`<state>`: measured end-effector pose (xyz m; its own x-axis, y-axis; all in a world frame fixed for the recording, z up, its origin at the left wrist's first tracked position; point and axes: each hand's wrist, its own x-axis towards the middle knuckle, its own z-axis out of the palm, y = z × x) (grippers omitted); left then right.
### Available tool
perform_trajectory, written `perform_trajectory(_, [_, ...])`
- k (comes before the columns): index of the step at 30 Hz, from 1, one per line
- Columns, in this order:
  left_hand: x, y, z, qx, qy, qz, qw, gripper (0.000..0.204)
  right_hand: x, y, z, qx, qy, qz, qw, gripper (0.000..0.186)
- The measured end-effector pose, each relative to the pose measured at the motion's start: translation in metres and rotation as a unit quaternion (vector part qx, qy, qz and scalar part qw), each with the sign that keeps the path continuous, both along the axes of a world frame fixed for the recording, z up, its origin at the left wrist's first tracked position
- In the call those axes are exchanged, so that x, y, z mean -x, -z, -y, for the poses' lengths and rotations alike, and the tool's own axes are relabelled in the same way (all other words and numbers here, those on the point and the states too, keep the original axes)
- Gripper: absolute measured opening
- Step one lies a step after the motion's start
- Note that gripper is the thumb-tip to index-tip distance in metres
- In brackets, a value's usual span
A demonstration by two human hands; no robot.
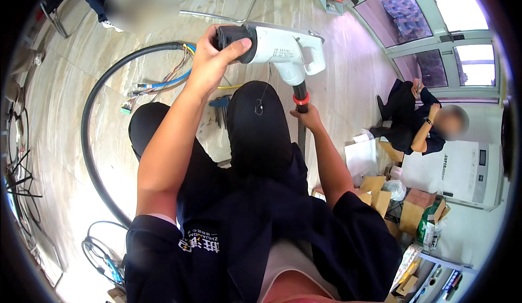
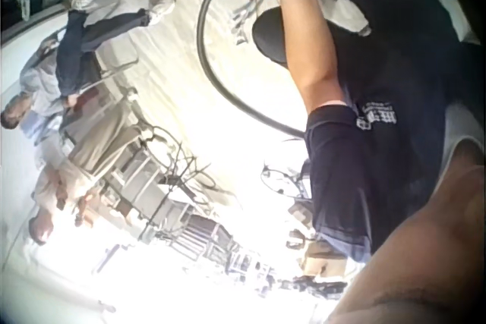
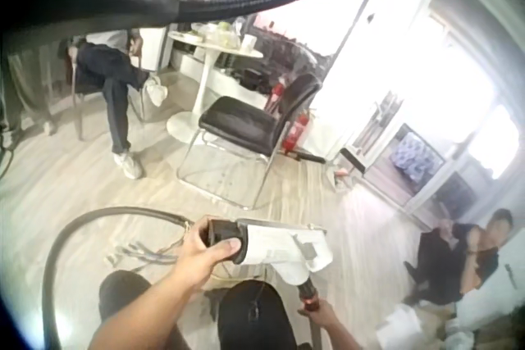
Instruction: The person disassembles an electric vehicle charging connector by removing screws with a screwdriver and pulling apart the housing components to expose the internal wiring and pins.
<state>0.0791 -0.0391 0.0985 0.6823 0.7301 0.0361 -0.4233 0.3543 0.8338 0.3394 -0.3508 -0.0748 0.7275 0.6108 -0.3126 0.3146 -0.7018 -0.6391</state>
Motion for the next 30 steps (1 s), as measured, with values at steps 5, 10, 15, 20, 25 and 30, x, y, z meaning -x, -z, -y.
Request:
perform_trajectory(5, [0.004, -0.003, -0.011, -0.023, -0.016, -0.022, 0.999, 0.051, 0.008, 0.000, -0.010, 0.001, -0.045, -0.014, 0.999, 0.028])
perform_trajectory(10, [-0.001, 0.010, -0.024, -0.013, -0.035, -0.046, 0.998, 0.049, -0.001, 0.002, -0.022, -0.005, -0.111, -0.075, 0.991, 0.032])
perform_trajectory(15, [-0.019, 0.034, -0.035, 0.035, -0.030, -0.058, 0.997, 0.048, -0.032, 0.044, -0.023, 0.054, -0.109, -0.051, 0.991, 0.052])
perform_trajectory(20, [-0.030, 0.056, -0.048, 0.065, -0.047, -0.098, 0.992, 0.049, -0.049, 0.087, -0.034, 0.056, -0.125, -0.091, 0.986, 0.064])
perform_trajectory(25, [-0.038, 0.077, -0.050, 0.077, -0.061, -0.123, 0.988, 0.049, -0.071, 0.116, -0.046, 0.075, -0.172, -0.153, 0.970, 0.059])
perform_trajectory(30, [-0.051, 0.088, -0.056, 0.059, -0.031, -0.152, 0.986, 0.053, -0.142, 0.080, -0.090, 0.077, -0.195, -0.216, 0.954, 0.062])
